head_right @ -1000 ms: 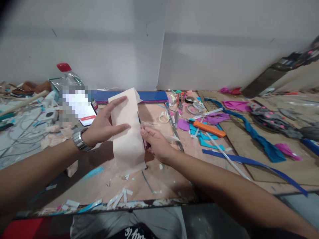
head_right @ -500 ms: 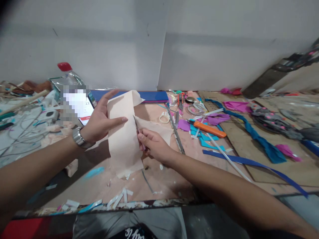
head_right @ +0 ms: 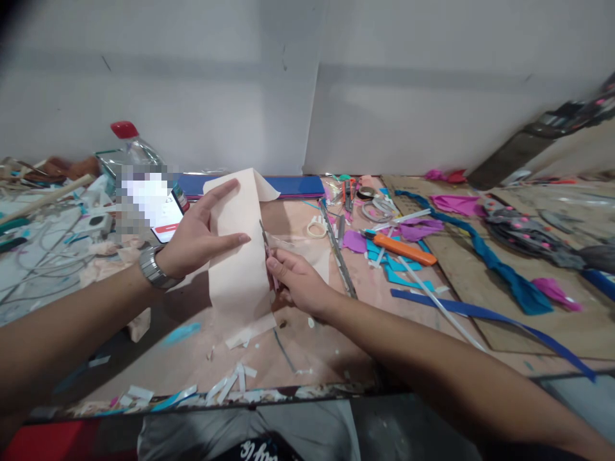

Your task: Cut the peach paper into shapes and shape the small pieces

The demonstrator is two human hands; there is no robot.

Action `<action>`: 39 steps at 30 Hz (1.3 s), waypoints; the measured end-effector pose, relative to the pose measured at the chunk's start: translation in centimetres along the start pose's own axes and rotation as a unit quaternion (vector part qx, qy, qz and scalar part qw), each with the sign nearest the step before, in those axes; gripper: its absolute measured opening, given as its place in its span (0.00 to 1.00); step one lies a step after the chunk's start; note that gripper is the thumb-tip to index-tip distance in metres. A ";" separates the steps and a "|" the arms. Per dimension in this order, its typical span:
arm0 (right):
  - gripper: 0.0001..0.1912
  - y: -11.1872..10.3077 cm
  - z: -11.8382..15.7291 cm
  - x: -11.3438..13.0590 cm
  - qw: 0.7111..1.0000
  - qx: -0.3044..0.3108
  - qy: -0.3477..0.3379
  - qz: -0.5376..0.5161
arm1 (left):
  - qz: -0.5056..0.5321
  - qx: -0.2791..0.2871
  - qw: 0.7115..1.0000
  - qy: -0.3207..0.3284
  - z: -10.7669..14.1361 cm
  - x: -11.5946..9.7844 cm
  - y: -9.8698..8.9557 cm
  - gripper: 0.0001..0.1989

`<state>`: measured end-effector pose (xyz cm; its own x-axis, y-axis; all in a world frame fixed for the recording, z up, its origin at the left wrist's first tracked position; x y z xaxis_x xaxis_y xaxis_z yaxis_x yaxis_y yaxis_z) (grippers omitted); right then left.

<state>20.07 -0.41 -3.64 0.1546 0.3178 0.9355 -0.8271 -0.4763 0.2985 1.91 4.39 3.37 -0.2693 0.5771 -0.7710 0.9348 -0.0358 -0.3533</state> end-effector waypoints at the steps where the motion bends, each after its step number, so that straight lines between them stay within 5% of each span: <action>1: 0.27 0.0 0.0 -0.1 1.000 0.004 0.004 -0.003 | -0.004 -0.002 1.000 0.002 0.0 0.0 0.0 0.47; 17: 0.27 -0.4 -0.1 -0.3 1.000 -0.006 0.000 -0.001 | -0.011 -0.013 1.000 0.013 -0.1 0.0 -0.2 0.49; 24: 0.26 -0.1 -0.1 -0.3 1.000 0.013 0.003 -0.011 | 0.056 -0.056 0.997 0.012 0.0 0.2 -0.8 0.32; 39: 0.26 0.1 0.3 -0.2 0.999 0.033 0.032 0.002 | 0.064 -0.077 0.995 0.023 -0.1 0.4 -1.1 0.37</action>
<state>20.08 -0.75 -3.72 0.1145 0.3669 0.9232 -0.7898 -0.5301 0.3086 0.84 4.79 3.50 -0.1391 0.6123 -0.7783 0.9859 0.0121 -0.1667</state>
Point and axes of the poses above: each hand's wrist, its own z-axis away from the middle knuckle, its own y-axis out of the palm, x = y × z, the point moved 6 cm from there along -z, towards the middle knuckle, and after that the axes turned 3 degrees about y, right-handed, at the moved point
